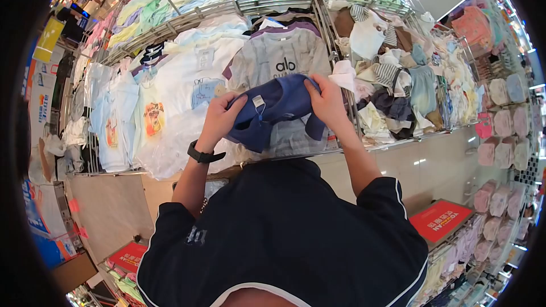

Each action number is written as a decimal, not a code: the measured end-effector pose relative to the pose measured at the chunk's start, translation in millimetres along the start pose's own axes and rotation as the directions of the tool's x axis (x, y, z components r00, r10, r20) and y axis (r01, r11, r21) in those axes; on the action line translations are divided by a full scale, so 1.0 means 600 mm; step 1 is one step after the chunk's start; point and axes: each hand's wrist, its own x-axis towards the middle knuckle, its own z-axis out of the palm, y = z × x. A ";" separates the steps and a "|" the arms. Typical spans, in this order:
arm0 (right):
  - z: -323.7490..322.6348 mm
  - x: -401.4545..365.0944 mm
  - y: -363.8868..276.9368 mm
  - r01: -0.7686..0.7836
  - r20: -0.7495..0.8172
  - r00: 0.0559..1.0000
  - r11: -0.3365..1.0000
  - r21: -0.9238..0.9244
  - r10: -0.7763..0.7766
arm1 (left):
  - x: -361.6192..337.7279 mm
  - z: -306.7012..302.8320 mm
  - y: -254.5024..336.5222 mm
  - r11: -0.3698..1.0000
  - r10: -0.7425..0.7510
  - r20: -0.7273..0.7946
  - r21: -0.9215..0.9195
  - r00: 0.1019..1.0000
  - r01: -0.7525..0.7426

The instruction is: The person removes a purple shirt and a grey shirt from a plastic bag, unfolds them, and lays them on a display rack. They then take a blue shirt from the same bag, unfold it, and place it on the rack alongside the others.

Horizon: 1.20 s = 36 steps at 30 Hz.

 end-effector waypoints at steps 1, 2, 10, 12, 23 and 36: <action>0.002 -0.001 -0.004 -0.012 -0.043 0.999 1.000 0.004 0.012 | -0.001 0.001 0.008 1.000 0.023 0.003 0.014 1.000 -0.023; 0.002 -0.002 -0.008 -0.024 -0.086 0.996 1.000 0.010 0.025 | -0.004 0.002 0.014 0.999 0.046 0.007 0.027 0.999 -0.046; -0.041 -0.010 -0.044 0.209 -0.181 0.957 0.972 -0.105 -0.226 | 0.000 -0.030 0.018 0.843 0.196 0.038 0.504 0.980 -0.189; -0.045 -0.010 -0.046 0.216 -0.189 0.954 0.970 -0.109 -0.234 | 0.003 -0.038 0.013 0.838 0.198 0.093 0.501 0.976 -0.217; -0.043 -0.004 0.016 0.022 -0.190 0.980 0.983 -0.181 -0.057 | 0.000 -0.050 -0.027 0.926 0.167 0.254 0.290 0.953 -0.240; -0.272 -0.067 -0.191 0.237 -0.098 0.971 0.898 0.371 -0.216 | -0.054 -0.169 0.297 0.765 0.611 0.476 -0.149 0.633 -0.627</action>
